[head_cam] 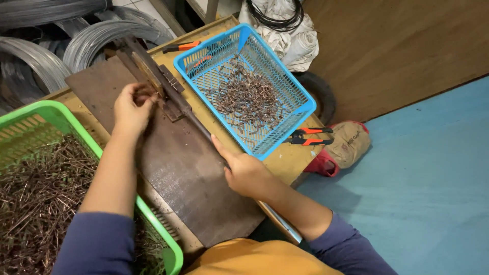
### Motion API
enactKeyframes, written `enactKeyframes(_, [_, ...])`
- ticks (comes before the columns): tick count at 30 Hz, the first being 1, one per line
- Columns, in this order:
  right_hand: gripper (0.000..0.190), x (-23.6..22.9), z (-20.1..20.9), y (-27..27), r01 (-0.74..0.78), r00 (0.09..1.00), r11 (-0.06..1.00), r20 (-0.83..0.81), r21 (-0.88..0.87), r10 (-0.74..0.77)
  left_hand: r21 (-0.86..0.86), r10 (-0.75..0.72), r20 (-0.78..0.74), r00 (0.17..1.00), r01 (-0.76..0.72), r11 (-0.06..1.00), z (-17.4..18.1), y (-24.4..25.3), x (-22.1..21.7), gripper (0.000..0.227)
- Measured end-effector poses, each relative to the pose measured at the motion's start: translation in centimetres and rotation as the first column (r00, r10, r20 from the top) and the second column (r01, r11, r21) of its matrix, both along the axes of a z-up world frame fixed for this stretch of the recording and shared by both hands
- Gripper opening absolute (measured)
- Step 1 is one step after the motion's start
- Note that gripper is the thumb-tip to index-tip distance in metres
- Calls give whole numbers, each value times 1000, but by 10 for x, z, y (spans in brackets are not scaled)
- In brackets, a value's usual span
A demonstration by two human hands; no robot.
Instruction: Manually bending small metal rods into hooks using a specialized bending jig and sorting them into baskets.
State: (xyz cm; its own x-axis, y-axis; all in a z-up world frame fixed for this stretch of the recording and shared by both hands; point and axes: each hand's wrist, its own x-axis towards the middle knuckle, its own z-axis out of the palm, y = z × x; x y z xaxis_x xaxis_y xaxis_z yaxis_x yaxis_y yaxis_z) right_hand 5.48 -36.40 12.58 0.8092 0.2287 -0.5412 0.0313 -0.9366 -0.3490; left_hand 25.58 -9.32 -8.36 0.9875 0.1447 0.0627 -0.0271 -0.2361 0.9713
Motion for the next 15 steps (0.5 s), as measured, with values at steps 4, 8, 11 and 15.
enactKeyframes(4, [85,-3,-15,-2,-15,998,1000,63,-15,16,511,229,268,936,-339,790,59,-24,-38,56])
enactKeyframes(8, [80,-6,-42,-5,0,968,998,252,-56,14,606,-348,668,657,-209,768,95,-110,-52,49])
enactKeyframes(11, [75,-4,-62,-12,-31,923,993,379,-111,71,741,-636,598,488,-33,671,100,-145,-59,79])
enactKeyframes(15, [58,3,-41,-9,-63,911,998,408,-8,61,854,-742,446,500,9,520,82,-153,-54,95])
